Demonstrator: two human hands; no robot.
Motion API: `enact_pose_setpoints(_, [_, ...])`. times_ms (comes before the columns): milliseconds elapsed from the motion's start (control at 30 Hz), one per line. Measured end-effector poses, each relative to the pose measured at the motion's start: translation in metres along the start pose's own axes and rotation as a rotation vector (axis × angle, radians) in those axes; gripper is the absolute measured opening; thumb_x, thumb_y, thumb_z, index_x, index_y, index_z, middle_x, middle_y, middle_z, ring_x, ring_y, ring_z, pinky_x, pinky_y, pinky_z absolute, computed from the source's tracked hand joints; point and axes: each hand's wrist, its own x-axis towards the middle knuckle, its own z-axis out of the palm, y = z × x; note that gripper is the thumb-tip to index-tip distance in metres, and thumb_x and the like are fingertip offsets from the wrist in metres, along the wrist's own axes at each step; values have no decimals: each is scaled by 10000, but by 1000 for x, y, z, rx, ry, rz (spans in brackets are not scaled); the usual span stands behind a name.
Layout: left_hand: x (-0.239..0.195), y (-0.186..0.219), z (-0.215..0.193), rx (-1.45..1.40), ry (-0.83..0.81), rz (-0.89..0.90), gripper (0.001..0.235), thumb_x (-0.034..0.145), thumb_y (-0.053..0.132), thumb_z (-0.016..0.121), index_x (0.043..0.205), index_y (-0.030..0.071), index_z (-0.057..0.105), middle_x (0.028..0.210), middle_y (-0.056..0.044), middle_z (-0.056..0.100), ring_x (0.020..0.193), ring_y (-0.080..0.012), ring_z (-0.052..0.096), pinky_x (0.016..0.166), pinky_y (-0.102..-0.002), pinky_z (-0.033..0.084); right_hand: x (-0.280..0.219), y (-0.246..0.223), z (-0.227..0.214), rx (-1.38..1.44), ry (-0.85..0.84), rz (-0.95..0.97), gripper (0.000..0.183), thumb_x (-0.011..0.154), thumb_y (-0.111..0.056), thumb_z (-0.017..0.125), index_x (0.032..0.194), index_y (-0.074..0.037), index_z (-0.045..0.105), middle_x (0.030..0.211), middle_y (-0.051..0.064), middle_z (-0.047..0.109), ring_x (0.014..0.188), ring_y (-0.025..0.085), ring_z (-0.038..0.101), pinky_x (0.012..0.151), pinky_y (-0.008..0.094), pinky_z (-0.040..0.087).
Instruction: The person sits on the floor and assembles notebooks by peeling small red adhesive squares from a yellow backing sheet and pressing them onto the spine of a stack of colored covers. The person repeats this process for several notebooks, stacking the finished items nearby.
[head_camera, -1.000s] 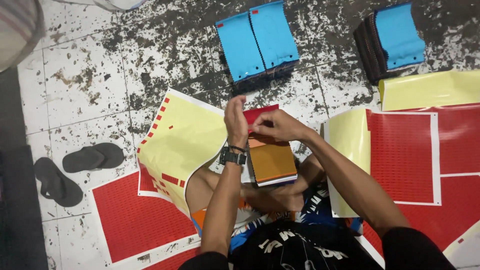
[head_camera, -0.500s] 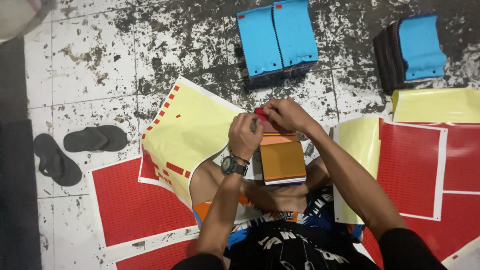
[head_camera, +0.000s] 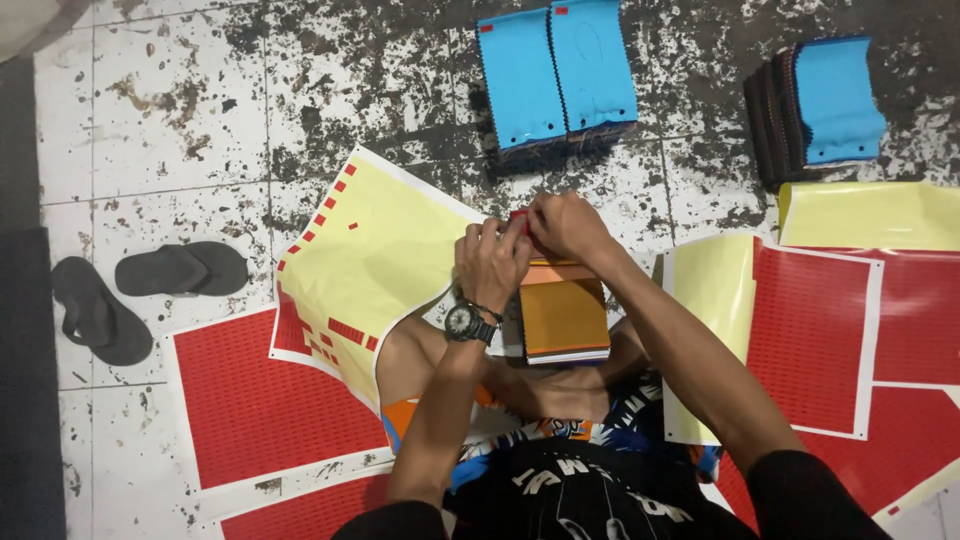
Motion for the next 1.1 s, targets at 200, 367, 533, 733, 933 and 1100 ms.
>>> enact_pose_setpoints(200, [3, 5, -10, 47, -40, -8, 276, 806, 281, 581, 1015, 310, 759, 836, 18, 572, 792, -235, 628, 684, -396, 531, -3, -1, -21, -274, 183, -80, 209, 851, -309, 783, 997, -160, 771, 993, 136, 730, 960, 380, 720, 783, 466, 593])
enact_pose_setpoints(367, [-4, 0, -1, 10, -17, 11, 318, 814, 258, 573, 1068, 305, 760, 841, 19, 573, 780, -230, 629, 663, -378, 530, -4, 14, -12, -139, 155, -138, 242, 836, -223, 808, 1054, -127, 770, 1009, 157, 732, 968, 413, 715, 794, 514, 596])
enact_pose_setpoints(533, [-5, 0, 1, -242, -83, -171, 357, 858, 231, 600, 1191, 206, 724, 901, -21, 606, 826, -287, 664, 688, -410, 550, -7, 28, 5, -127, 319, -171, 96, 829, -289, 817, 912, -252, 787, 864, 21, 755, 833, 294, 739, 722, 446, 605])
enact_pose_setpoints(733, [8, -1, -11, -449, -145, -238, 418, 842, 146, 652, 1259, 135, 647, 1058, -62, 586, 1005, -338, 641, 840, -469, 533, -10, 34, 6, -316, 645, -455, 172, 767, -270, 865, 754, -209, 705, 836, -28, 640, 826, 211, 650, 722, 373, 547])
enact_pose_setpoints(933, [18, -22, 9, -740, -333, -257, 259, 925, 245, 532, 1144, 177, 652, 1191, -26, 506, 1312, -279, 466, 1143, -456, 264, -16, 26, -1, -293, 404, -428, 167, 828, -218, 790, 926, -152, 673, 835, 32, 642, 847, 267, 681, 733, 420, 558])
enact_pose_setpoints(1100, [26, -34, 28, -646, -820, -391, 502, 974, 358, 242, 1130, 366, 720, 1548, 29, 345, 1482, -363, 184, 1196, -574, 72, -37, 0, -35, -202, 9, -308, 88, 890, -228, 687, 915, -146, 708, 927, 100, 688, 933, 322, 705, 783, 463, 578])
